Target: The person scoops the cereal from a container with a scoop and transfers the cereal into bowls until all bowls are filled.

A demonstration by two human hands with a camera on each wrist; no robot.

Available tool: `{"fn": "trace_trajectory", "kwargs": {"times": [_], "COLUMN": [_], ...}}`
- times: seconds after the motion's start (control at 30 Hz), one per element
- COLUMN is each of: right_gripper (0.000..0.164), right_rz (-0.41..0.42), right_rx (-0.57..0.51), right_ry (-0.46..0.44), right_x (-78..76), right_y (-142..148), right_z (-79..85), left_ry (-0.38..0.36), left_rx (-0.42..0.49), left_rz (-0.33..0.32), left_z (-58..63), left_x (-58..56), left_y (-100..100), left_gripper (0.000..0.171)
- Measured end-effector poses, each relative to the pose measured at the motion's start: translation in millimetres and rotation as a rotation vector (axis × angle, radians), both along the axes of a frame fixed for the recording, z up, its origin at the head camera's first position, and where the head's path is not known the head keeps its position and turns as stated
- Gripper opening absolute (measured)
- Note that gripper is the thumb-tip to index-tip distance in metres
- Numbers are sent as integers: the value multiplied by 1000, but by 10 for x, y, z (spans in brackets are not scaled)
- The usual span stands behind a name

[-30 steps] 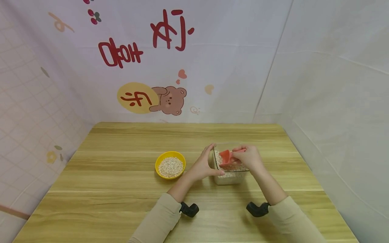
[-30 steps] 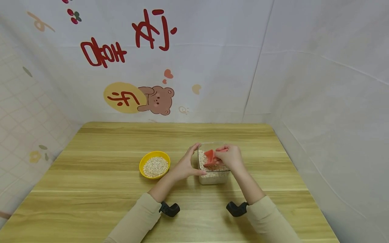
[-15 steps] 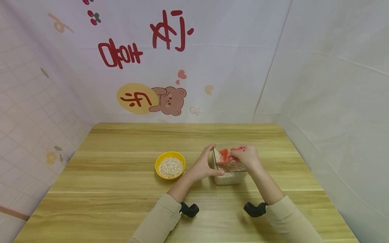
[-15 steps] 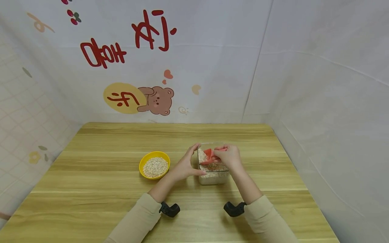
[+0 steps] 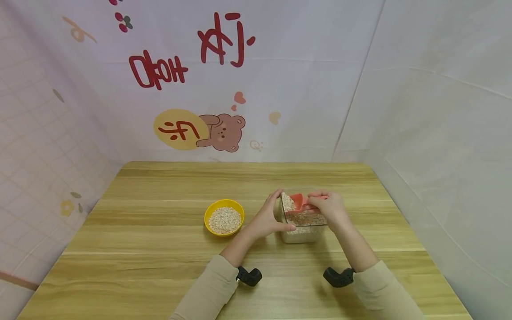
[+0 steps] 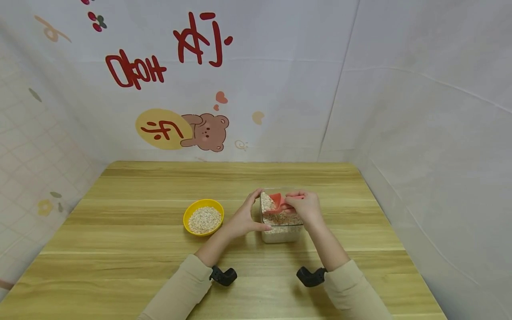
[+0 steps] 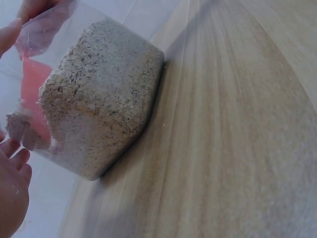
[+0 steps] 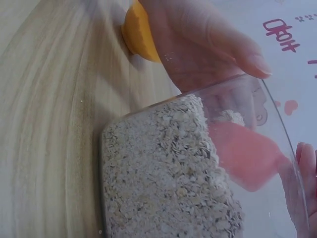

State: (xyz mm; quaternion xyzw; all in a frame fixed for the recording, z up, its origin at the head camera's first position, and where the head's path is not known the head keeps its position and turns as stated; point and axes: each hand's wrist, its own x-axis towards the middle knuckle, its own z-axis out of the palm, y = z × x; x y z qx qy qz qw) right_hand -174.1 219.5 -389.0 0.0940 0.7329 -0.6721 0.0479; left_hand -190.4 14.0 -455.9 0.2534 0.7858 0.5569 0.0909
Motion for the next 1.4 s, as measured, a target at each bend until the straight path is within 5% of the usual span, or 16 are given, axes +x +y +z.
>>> {"fn": "trace_trajectory", "kwargs": {"times": [0.93,1.4], "right_gripper": [33,39], "right_rz": [-7,4], "right_rx": [-131,-174], "right_ry": [2,22], "right_x": [104,158], "right_y": [274,237], "right_z": [-45,82], "left_ry": [13,42], "left_rx": [-49,-58], "left_rz": [9,16], "left_z": [-1,135], "left_x": [-19,31], "left_y": [-28,-114], "left_gripper": [116,115]}}
